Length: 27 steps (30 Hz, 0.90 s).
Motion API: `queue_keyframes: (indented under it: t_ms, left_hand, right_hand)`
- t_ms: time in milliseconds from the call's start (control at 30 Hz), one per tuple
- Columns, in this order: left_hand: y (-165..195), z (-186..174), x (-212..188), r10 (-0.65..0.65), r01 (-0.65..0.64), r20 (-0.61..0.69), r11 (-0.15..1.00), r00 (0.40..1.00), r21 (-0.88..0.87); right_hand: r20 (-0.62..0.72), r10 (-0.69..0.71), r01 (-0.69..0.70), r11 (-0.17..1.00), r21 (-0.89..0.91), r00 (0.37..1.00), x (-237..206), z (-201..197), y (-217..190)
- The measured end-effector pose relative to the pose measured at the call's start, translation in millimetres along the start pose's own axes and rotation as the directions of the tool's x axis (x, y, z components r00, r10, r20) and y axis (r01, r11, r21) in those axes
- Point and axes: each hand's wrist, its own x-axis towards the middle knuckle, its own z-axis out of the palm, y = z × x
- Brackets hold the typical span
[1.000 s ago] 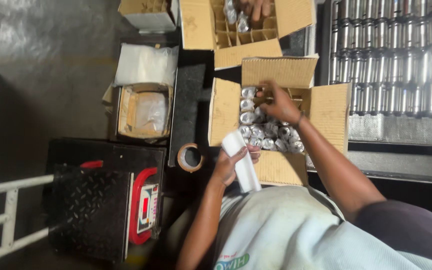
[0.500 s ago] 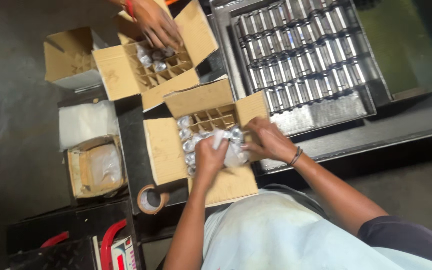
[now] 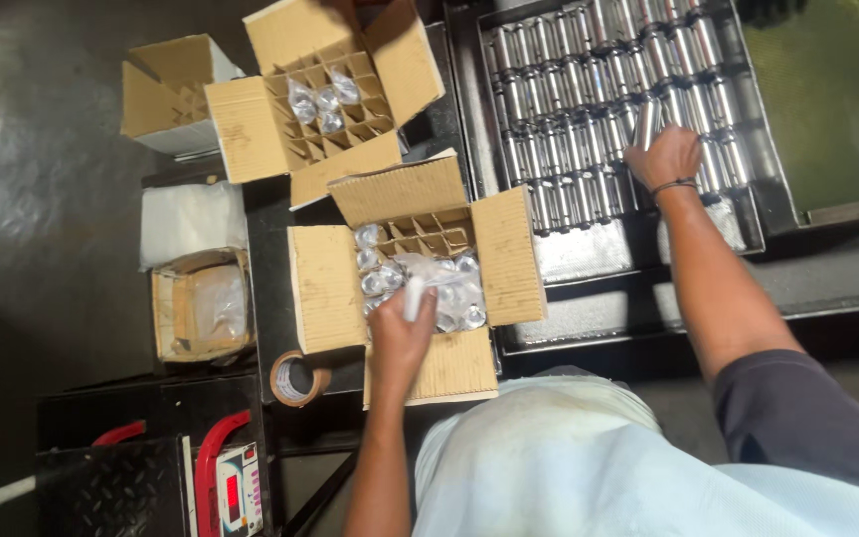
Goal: The person wraps metal cylindrical parts in plastic sleeves and places them one at a time into a compartmentalized cardboard box. They then close the box, seal it with tape, carry it to a storage area, and stack it on top of other finished boxes.
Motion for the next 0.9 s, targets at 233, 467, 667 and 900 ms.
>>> queue_keyframes:
  t_ms: [233,467,667,900]
  left_hand:
    - [-15,17,10,0.03,-0.032,-0.029,0.997,0.999,-0.067]
    - [-67,37,11,0.343,-0.286,0.183,0.917,0.921,-0.276]
    - [-130,3,17,-0.218,0.302,0.233,0.382,0.948,-0.873]
    - [-153,-27,-2,-0.28,0.326,0.192,0.588,0.941,-0.74]
  right_hand:
    - [0.233,-0.669,-0.259,0.063,0.964,0.705,-134,3,-39]
    - [0.025,-0.844,0.617,0.411,0.671,0.535,-274,22,-126]
    - [0.644,-0.648,-0.408,0.502,0.763,0.407,-298,38,-161]
    - [-0.108,-0.788,0.751,0.522,0.404,0.606,-243,86,-255]
